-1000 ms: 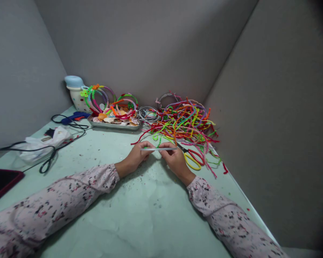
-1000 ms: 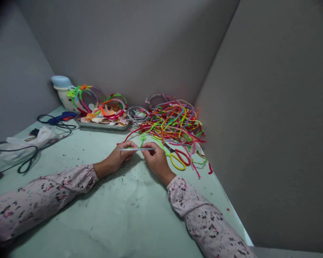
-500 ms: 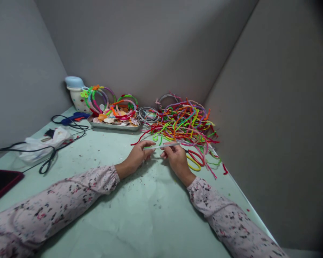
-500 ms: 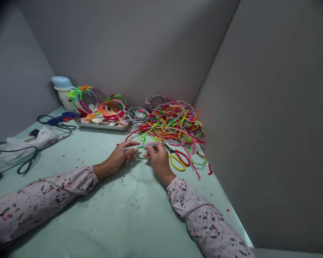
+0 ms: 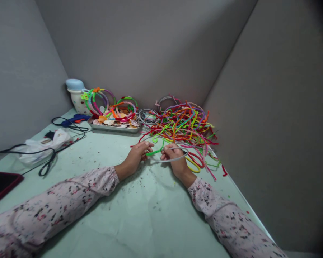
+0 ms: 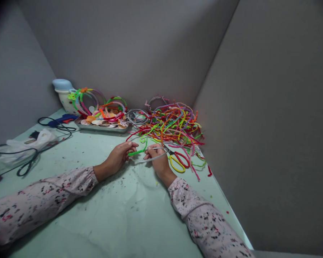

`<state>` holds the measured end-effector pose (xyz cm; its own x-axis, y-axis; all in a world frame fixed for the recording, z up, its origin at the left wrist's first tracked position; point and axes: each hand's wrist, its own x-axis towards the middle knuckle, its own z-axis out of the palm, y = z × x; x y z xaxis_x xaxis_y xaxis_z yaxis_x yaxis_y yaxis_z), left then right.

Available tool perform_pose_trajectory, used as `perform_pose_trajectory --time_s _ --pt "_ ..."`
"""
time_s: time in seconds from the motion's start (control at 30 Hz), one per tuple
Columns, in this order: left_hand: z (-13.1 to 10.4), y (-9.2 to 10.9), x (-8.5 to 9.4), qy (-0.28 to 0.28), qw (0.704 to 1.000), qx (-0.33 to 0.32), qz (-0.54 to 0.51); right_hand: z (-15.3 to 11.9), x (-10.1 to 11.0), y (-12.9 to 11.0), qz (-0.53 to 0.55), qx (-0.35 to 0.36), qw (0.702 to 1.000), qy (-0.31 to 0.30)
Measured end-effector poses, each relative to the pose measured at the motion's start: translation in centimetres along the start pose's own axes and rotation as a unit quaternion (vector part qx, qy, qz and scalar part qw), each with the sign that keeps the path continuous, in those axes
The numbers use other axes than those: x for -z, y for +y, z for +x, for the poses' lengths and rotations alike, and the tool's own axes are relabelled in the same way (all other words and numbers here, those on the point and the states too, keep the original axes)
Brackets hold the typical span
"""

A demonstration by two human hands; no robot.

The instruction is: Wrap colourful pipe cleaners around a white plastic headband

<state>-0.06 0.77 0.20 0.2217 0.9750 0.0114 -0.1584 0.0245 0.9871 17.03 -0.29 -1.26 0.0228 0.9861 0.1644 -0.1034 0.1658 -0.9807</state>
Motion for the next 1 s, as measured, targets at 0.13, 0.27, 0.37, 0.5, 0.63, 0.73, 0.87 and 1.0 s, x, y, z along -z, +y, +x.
perform_pose_trajectory --time_s 0.13,0.27,0.37,0.5,0.63,0.73,0.87,1.0 --pt "-0.16 0.16 -0.12 -0.034 0.998 -0.018 0.04 -0.54 -0.39 -0.46 -0.048 0.006 0.998 -0.034" --pt "-0.23 0.11 -0.19 -0.062 0.992 -0.023 0.104 -0.87 -0.76 -0.89 -0.079 0.012 0.996 -0.036" --pt "-0.17 -0.07 -0.2 -0.064 0.989 -0.028 0.129 -0.86 -0.83 -0.8 -0.083 0.015 0.996 -0.034" --pt "-0.15 -0.41 -0.25 -0.06 0.983 -0.039 0.169 -0.82 -0.77 -0.53 -0.093 0.019 0.995 -0.026" --pt "-0.22 -0.54 -0.26 -0.051 0.98 -0.048 0.184 -0.94 -0.76 -0.54 -0.101 0.025 0.994 -0.032" --pt "-0.24 -0.51 -0.2 -0.051 0.98 -0.05 0.184 -1.02 -0.79 -0.67 -0.103 0.03 0.994 -0.036" --pt "-0.24 -0.44 -0.19 -0.051 0.98 -0.047 0.188 -1.04 -0.82 -0.75 -0.114 0.031 0.992 -0.033" --pt "-0.22 -0.38 -0.2 -0.054 0.98 -0.044 0.187 -1.08 -0.83 -0.61 -0.113 0.035 0.992 -0.033"
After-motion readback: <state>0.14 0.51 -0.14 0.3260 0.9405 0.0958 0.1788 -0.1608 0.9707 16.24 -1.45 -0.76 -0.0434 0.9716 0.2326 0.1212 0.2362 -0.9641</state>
